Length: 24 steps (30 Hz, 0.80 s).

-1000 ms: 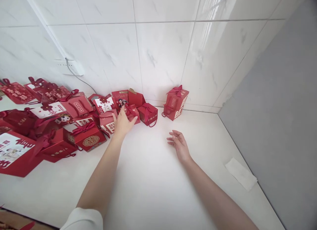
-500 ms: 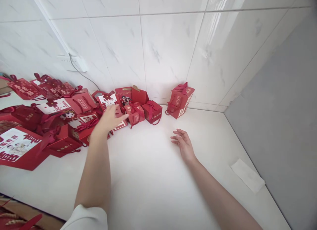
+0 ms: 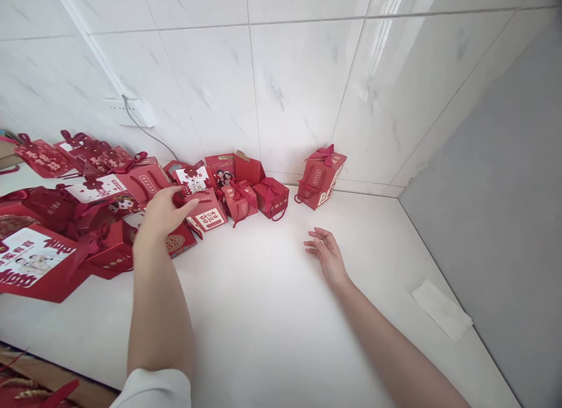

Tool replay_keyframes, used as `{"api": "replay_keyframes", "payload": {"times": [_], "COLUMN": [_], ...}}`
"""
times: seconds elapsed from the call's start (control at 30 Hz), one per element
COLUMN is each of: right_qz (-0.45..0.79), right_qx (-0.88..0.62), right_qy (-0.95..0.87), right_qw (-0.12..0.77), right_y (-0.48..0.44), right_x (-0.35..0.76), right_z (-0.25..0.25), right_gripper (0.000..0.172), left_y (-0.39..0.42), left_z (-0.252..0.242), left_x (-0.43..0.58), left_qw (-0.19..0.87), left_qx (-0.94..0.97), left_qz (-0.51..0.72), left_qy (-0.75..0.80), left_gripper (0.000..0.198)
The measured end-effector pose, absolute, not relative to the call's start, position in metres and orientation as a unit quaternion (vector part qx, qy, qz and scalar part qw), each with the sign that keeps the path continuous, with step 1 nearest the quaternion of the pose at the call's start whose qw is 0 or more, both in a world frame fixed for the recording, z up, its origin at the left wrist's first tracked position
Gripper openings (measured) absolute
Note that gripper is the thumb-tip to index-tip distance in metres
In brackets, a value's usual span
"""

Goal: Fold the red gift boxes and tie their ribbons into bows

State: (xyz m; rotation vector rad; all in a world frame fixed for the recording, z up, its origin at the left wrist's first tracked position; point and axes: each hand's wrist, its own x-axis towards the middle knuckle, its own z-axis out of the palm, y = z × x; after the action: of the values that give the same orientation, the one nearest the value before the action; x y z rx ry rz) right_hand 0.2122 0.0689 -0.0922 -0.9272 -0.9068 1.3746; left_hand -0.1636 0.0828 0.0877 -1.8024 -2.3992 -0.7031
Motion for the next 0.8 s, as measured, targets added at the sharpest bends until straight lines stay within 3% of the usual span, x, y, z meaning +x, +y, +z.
{"api": "replay_keyframes", "payload": {"times": [0.1, 0.23, 0.33, 0.57, 0.7, 0.8], "right_qz": [0.589, 0.59, 0.588, 0.591, 0.597, 0.599], "right_qx": [-0.399, -0.398, -0.396, -0.397, -0.396, -0.392], "right_qy": [-0.387, -0.387, -0.387, -0.38, -0.367, -0.361], "right_qw": [0.587, 0.586, 0.589, 0.591, 0.594, 0.598], "right_y": [0.069, 0.07, 0.071, 0.071, 0.071, 0.071], "right_x": [0.212, 0.21, 0.21, 0.211, 0.211, 0.211], "right_z": [-0.092, -0.089, -0.088, -0.087, -0.085, -0.084], "right_gripper": [0.036, 0.036, 0.036, 0.036, 0.034, 0.035], "left_y": [0.111, 0.147, 0.164, 0.137, 0.099, 0.082], "left_z": [0.074, 0.057, 0.051, 0.062, 0.077, 0.086], "left_x": [-0.13, -0.108, -0.106, -0.097, -0.07, -0.054], "left_qw": [-0.003, -0.045, -0.06, -0.072, -0.188, -0.304], "left_qx": [-0.683, -0.7, -0.688, -0.736, -0.824, -0.863], "left_qz": [-0.229, -0.124, -0.09, -0.039, 0.022, 0.06], "left_qy": [-0.694, -0.702, -0.717, -0.673, -0.535, -0.398], "left_gripper": [0.071, 0.099, 0.108, 0.095, 0.097, 0.083]}}
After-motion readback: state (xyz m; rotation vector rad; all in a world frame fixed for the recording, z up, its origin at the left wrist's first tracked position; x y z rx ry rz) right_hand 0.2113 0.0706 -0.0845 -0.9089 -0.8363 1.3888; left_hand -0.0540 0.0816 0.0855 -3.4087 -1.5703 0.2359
